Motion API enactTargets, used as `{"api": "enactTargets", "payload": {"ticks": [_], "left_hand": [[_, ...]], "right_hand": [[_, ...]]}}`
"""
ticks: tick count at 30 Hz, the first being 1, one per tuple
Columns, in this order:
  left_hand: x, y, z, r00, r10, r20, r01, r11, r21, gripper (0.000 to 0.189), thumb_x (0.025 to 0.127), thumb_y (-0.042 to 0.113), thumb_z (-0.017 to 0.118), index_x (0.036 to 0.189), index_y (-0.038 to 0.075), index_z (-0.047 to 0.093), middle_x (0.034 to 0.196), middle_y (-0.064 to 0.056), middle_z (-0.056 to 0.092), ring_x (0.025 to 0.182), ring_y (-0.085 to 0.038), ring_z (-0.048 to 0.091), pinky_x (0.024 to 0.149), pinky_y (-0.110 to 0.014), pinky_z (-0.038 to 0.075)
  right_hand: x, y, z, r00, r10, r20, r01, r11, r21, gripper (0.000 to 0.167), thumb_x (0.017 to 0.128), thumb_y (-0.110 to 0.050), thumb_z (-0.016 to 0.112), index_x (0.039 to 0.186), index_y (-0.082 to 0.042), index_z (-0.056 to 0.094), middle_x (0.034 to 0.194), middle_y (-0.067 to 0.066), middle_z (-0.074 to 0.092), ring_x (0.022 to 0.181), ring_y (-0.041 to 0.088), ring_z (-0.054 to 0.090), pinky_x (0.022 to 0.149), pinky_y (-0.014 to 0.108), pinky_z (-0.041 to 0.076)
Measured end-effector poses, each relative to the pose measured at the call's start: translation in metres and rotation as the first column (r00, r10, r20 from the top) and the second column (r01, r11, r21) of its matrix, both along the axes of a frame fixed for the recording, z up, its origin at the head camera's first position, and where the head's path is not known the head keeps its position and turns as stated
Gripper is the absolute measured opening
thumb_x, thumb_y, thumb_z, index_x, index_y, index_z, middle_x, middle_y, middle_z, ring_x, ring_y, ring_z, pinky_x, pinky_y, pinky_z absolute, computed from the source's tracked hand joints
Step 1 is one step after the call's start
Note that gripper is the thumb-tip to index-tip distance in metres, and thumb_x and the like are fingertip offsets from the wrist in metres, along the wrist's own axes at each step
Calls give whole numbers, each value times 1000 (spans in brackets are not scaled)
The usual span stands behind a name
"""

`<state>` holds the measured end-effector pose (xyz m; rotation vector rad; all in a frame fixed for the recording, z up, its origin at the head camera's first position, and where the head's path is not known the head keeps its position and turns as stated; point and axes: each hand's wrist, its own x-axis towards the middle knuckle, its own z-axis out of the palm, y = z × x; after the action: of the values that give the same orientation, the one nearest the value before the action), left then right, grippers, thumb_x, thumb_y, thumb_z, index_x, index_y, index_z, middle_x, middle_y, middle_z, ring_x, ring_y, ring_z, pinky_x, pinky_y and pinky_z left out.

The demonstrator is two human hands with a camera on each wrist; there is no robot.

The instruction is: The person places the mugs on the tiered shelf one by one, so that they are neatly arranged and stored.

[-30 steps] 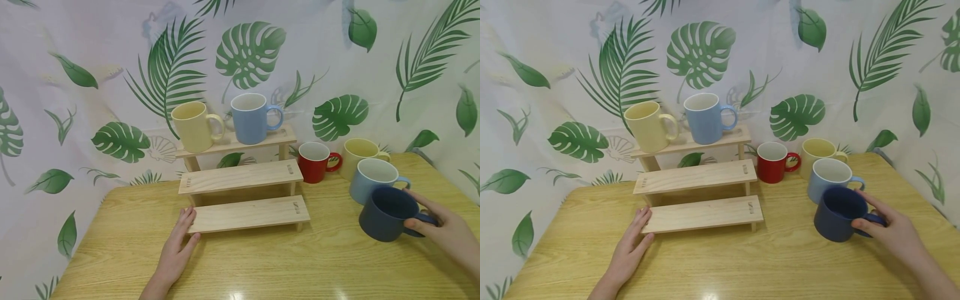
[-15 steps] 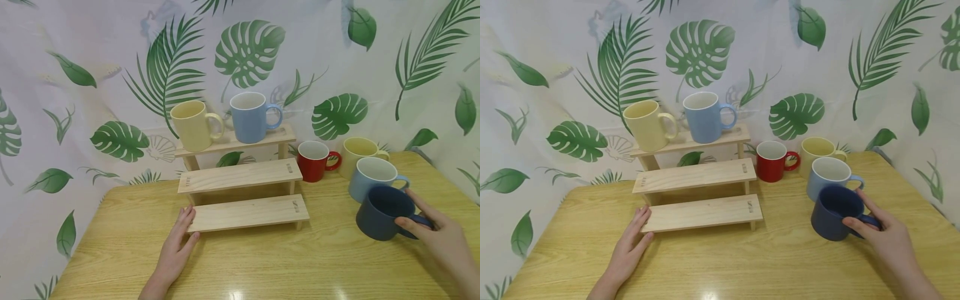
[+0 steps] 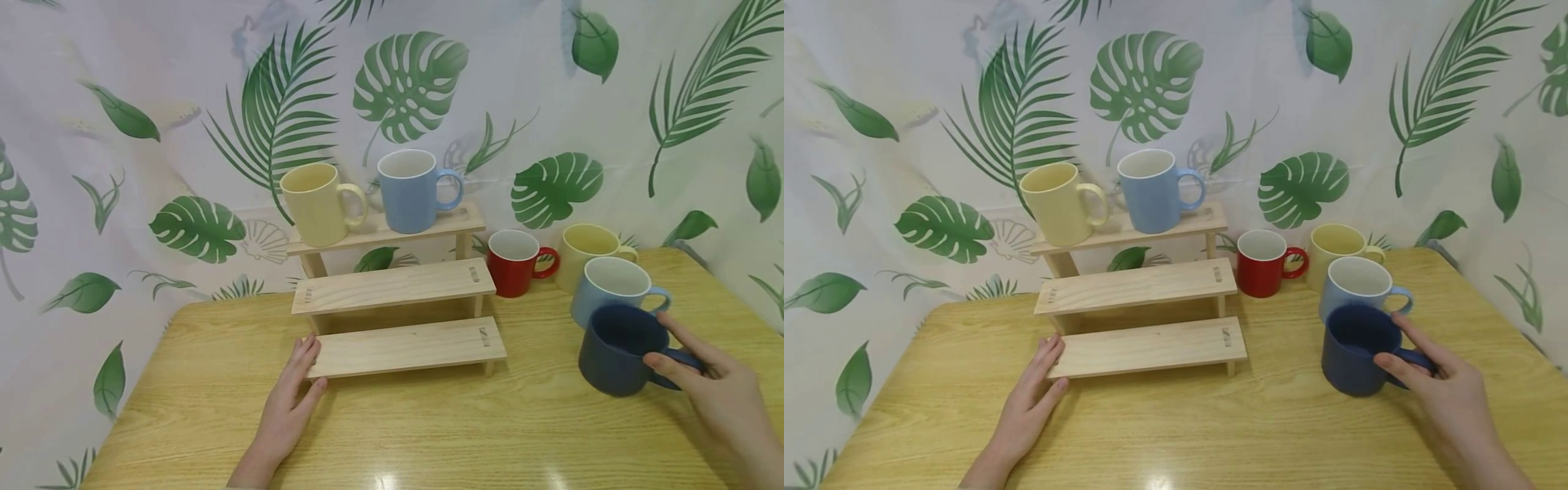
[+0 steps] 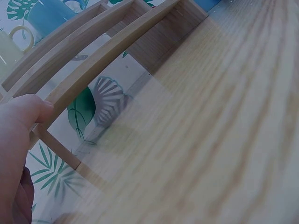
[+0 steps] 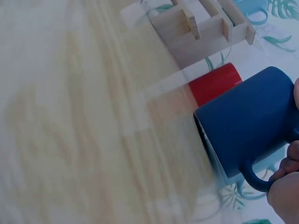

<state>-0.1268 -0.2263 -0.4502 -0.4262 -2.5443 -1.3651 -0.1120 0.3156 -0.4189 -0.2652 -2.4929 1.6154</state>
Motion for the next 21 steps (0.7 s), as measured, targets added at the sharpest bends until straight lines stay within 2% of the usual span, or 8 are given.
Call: {"api": "enactTargets", "payload": {"ticks": [3,5,8,10,13,14,17,21], "left_hand": [[0,0,0,1000,-4,2,4,1000,-1,57,96,17,58,149,18,36,156,0,25,144,-23,12,110,-55,17],[0,0,1,1000,-8,1,8,1000,-2,57,97,17,58,149,17,36,156,-1,25,144,-24,12,109,-58,18],[0,-1,0,1000,-10,-1,10,1000,-2,57,97,17,58,149,17,36,156,-1,25,144,-24,12,109,-59,18],[0,-1,0,1000,-10,-1,10,1000,-1,57,97,17,58,149,17,36,156,-1,25,144,-24,12,109,-59,17],[0,-1,-1,1000,-8,2,8,1000,-2,57,97,16,57,149,17,35,156,-1,24,144,-23,12,110,-58,16],[-1,-1,-1,1000,-6,3,6,1000,-3,57,97,16,57,149,17,35,156,-1,24,144,-23,12,110,-58,16],[-2,-1,-2,1000,2,6,-2,1000,-8,57,96,13,57,149,13,35,156,-3,24,144,-25,12,110,-59,16],[-2,-1,-2,1000,8,11,-8,1000,-15,56,96,11,57,148,10,35,156,-5,25,144,-28,11,109,-60,15]], "right_hand": [[0,-8,5,999,15,-42,-21,989,-147,64,91,-15,66,146,-31,38,152,-14,25,114,-2,49,61,0,35],[1,-14,10,997,20,-75,-38,969,-243,63,90,-11,66,145,-28,41,152,-12,26,111,-3,48,61,1,35],[0,-22,18,992,23,-121,-67,925,-374,61,89,-5,67,143,-24,46,148,-14,36,76,2,49,53,7,33],[0,-27,23,988,24,-152,-87,901,-425,60,89,-2,66,142,-21,47,143,-14,41,105,-4,45,67,1,37],[-2,-35,32,979,27,-203,-124,869,-478,57,89,2,64,140,-16,50,142,-13,44,113,-1,45,71,1,38],[-3,-38,35,975,31,-221,-139,858,-495,56,89,4,63,140,-14,50,144,-13,42,130,-1,31,81,2,39],[-7,-48,44,960,49,-276,-199,815,-544,54,89,9,59,139,-10,50,141,-12,47,142,6,11,87,5,39],[-10,-60,55,935,79,-346,-280,765,-581,54,89,14,56,138,-6,49,140,-8,49,144,12,10,89,9,40]]}}
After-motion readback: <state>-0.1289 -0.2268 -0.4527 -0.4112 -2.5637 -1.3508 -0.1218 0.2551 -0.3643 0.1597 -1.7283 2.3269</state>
